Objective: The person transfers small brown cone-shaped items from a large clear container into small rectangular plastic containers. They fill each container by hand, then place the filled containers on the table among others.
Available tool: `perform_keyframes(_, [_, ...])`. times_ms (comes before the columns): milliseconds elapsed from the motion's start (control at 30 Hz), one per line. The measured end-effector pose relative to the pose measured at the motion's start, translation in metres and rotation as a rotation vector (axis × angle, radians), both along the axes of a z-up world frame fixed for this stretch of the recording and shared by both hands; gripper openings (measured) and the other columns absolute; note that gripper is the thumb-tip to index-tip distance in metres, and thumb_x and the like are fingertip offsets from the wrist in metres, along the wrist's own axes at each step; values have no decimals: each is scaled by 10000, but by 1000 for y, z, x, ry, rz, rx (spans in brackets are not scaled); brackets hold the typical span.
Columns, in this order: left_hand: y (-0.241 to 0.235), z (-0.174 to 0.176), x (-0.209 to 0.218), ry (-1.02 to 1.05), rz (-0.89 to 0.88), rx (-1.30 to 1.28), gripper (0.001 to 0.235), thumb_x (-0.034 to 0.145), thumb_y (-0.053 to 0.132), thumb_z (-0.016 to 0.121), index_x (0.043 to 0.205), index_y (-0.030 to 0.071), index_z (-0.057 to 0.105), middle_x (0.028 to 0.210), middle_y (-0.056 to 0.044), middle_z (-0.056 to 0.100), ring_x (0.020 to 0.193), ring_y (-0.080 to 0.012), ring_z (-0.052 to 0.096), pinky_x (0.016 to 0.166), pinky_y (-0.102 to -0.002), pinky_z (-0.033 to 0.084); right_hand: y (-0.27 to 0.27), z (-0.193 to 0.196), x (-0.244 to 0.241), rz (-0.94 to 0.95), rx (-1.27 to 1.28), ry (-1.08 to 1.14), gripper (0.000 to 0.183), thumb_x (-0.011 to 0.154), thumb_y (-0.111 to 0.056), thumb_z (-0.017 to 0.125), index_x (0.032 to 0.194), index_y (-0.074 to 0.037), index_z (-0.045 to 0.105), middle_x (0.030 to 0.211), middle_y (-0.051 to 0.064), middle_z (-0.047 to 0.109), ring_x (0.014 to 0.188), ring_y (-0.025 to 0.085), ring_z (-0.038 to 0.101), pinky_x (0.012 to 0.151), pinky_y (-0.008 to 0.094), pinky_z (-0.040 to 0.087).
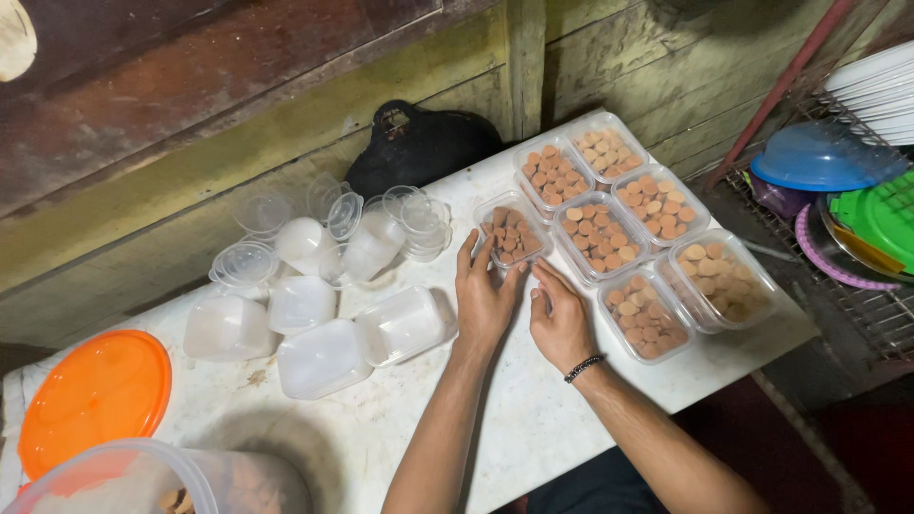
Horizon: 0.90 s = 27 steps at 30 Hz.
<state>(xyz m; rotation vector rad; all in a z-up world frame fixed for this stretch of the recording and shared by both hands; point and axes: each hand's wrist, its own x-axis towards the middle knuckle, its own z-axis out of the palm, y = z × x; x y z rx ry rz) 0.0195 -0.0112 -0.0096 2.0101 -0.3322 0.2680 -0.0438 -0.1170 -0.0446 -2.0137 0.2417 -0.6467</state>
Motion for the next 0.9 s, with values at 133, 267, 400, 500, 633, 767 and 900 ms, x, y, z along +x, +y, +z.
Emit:
perform_keyframes(133, [-2, -4, 6, -17, 16, 4, 635, 793, 250, 851, 1324, -10, 619, 1446, -225, 480, 1209, -387, 626, 984, -369, 570, -2, -7, 8, 0, -18, -60, 379, 861, 39, 612, 1236, 53, 669, 1310, 257, 637, 1149, 405, 637, 881, 366, 601])
perform_keyframes(267, [-4, -9, 14, -17, 22, 0, 637, 793, 234, 851, 1332, -6, 611, 1456, -227, 471, 1194, -386, 632, 969, -371, 583, -4, -13, 16, 17, -23, -68, 385, 849, 56, 611, 1231, 69, 666, 1315, 266, 627, 1147, 408, 636, 883, 349, 606])
perform_keyframes(400, [-5, -6, 20, -12, 32, -3, 640, 790, 218, 855, 1335, -11, 608, 1455, -234, 469, 1176, -389, 644, 955, -366, 595, -7, -20, 27, 45, -40, -76, 390, 839, 84, 607, 1226, 93, 659, 1310, 285, 617, 1155, 419, 630, 864, 327, 615])
perform_keyframes(500, [-7, -15, 29, -7, 35, 1, 643, 794, 236, 851, 1340, -1, 606, 1465, -218, 461, 1192, -390, 634, 958, -358, 594, -12, -26, 34, 50, -55, -78, 408, 829, 93, 605, 1234, 84, 658, 1325, 267, 616, 1173, 408, 620, 847, 318, 621])
perform_keyframes(633, [-7, -12, 31, -15, 38, -6, 637, 798, 230, 848, 1341, 1, 605, 1466, -218, 459, 1189, -388, 636, 950, -356, 597, -12, -22, 36, 54, -48, -58, 413, 831, 82, 599, 1240, 79, 656, 1342, 256, 611, 1186, 393, 616, 851, 306, 621])
perform_keyframes(767, [-7, -11, 34, -21, 44, -3, 637, 788, 213, 858, 1329, -14, 608, 1455, -227, 467, 1166, -395, 647, 928, -358, 609, -11, -12, 34, 69, -44, -23, 424, 833, 83, 583, 1251, 77, 650, 1361, 253, 602, 1205, 391, 607, 853, 308, 618])
perform_keyframes(900, [-6, -8, 35, -36, 38, 1, 636, 786, 205, 859, 1327, -17, 608, 1449, -227, 468, 1169, -397, 644, 924, -355, 608, -11, -12, 35, 81, -55, -3, 437, 833, 75, 585, 1265, 65, 646, 1377, 235, 598, 1226, 385, 593, 850, 300, 618])
